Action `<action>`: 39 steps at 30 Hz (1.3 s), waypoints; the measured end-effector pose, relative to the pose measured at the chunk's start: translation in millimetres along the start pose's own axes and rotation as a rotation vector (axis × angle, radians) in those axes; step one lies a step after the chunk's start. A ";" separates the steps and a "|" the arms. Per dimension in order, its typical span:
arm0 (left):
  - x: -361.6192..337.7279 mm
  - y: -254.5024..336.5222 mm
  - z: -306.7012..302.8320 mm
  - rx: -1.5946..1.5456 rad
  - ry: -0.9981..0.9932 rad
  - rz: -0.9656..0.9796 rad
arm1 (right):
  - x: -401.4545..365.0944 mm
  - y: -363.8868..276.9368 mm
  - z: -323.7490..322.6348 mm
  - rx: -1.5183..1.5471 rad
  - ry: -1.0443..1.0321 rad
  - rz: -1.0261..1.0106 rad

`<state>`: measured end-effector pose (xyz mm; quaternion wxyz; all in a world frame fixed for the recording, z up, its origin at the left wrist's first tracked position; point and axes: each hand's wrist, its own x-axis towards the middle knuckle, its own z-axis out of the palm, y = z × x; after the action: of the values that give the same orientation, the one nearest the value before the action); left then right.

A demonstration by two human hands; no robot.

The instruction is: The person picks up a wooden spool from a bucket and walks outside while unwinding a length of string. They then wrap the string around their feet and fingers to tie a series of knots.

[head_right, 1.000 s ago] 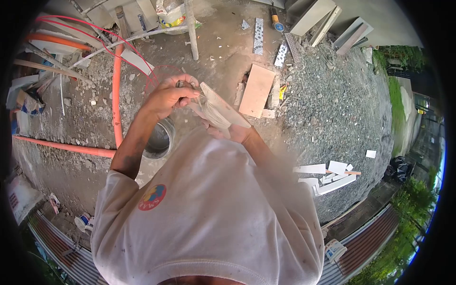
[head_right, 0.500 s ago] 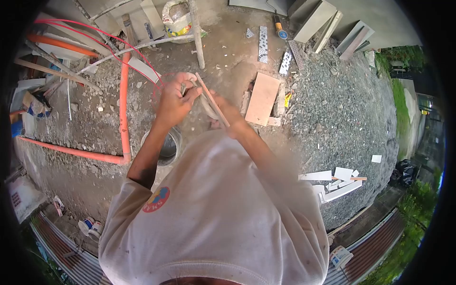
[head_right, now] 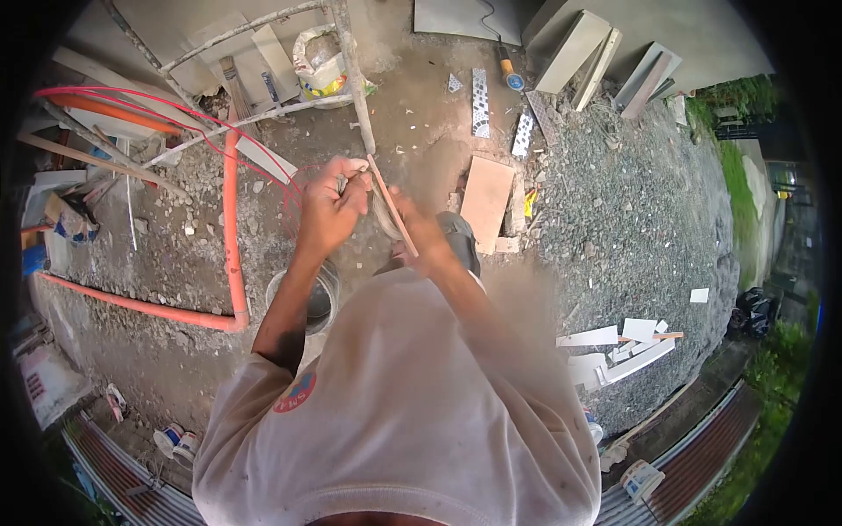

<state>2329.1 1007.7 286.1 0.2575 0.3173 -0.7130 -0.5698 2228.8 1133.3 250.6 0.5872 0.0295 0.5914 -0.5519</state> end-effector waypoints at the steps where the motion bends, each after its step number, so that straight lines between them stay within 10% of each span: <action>1: 6.4 1.0 0.5 -0.037 0.007 -0.056 | 2.4 -5.1 2.1 0.026 -0.008 -0.014; 18: 233.1 21.5 73.4 0.277 -0.042 0.244 | 165.7 -186.9 -59.0 0.040 -0.074 0.003; 26: 421.9 88.2 144.8 0.402 -0.238 0.487 | 193.7 -375.6 -92.9 0.407 -0.277 -0.139; 34: 525.5 114.2 198.2 0.267 -0.314 0.319 | 246.8 -478.2 -139.8 0.434 -0.224 -0.089; 39: 659.1 31.3 234.8 -0.008 -0.208 0.076 | 346.7 -536.4 -174.8 0.470 -0.247 -0.176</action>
<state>1714.0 673.2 269.1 0.2048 0.2280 -0.7451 -0.5924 1639.7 832.2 277.8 0.5817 0.0460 0.3713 -0.7222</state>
